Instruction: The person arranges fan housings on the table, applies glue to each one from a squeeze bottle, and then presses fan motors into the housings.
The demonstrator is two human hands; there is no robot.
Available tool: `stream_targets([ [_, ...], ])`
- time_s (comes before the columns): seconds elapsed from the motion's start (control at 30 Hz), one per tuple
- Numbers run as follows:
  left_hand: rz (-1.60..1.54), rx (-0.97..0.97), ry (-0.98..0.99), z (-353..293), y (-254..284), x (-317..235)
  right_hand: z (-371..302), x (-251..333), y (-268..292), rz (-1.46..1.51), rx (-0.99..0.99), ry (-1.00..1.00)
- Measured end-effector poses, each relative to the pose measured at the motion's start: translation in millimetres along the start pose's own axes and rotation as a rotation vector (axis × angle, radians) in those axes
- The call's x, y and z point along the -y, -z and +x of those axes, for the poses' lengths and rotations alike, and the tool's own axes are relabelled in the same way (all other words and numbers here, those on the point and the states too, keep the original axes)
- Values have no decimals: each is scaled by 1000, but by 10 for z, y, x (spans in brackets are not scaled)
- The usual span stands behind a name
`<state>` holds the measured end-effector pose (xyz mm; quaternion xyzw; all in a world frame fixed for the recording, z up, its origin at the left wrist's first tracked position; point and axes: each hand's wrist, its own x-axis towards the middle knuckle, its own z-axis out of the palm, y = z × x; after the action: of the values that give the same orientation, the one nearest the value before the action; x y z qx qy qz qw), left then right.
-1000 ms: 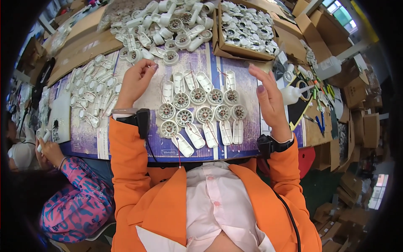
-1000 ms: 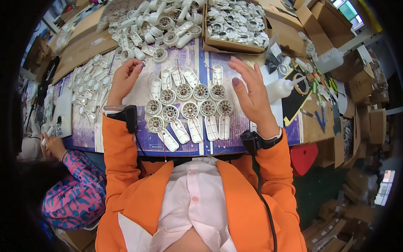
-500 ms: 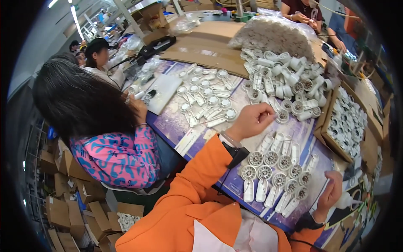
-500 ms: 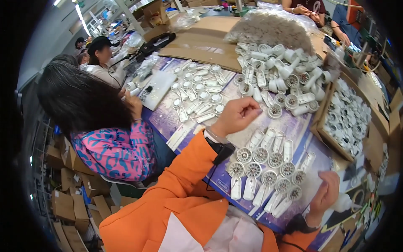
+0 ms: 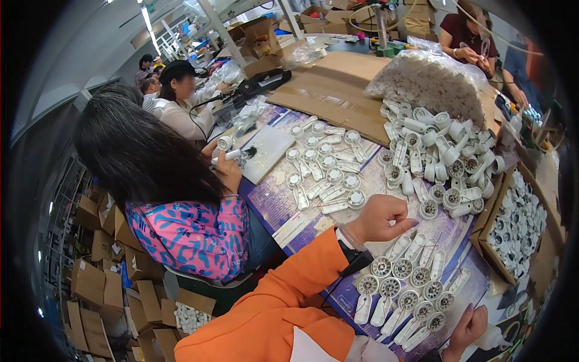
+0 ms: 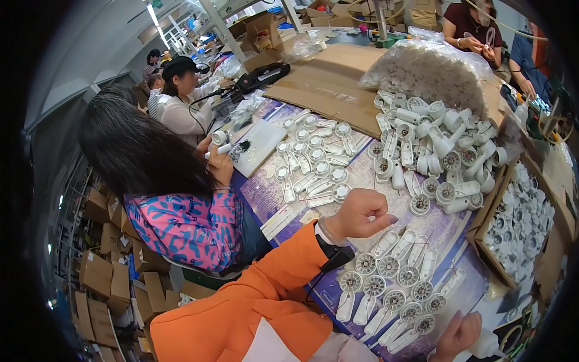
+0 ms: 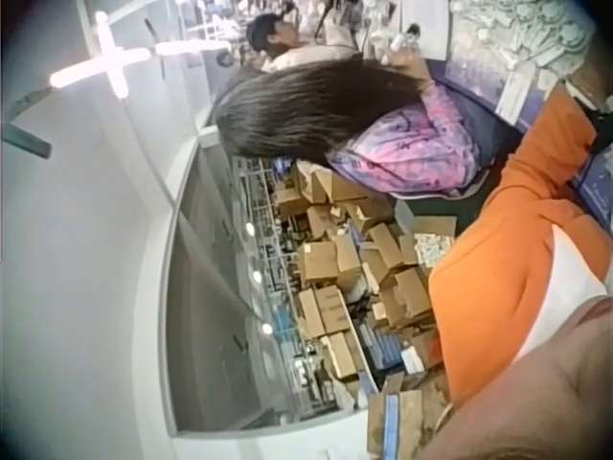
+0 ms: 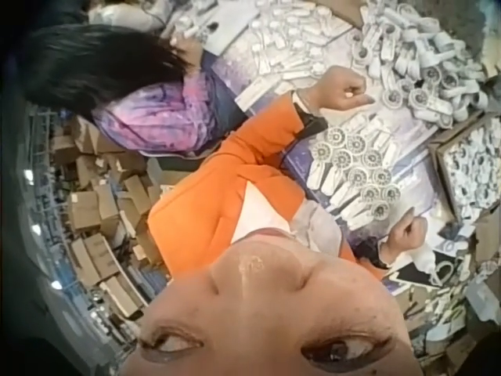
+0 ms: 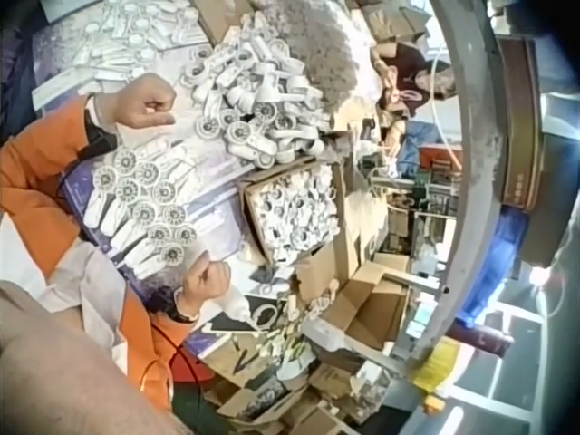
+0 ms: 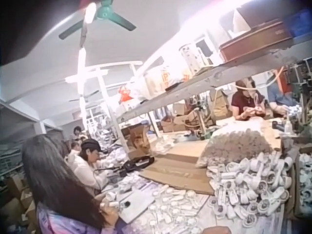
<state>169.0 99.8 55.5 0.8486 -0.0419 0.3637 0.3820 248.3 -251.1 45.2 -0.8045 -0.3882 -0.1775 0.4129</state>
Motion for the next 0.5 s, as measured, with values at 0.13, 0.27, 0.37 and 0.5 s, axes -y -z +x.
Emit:
stream_targets([
  [0.13, -24, -18, -43, 7, -3, 15, -3, -30, -21, 0, -10, -18],
  [0.27, -18, -20, -65, -7, 2, 21, -18, -45, -19, -3, -8, -18],
  [0.37, -34, -15, -78, 8, 0, 16, -22, -40, -4, -7, -7, -15],
  [0.5, -37, -25, -101, -2, 11, 23, -38, -52, 1, -12, -18, -11],
])
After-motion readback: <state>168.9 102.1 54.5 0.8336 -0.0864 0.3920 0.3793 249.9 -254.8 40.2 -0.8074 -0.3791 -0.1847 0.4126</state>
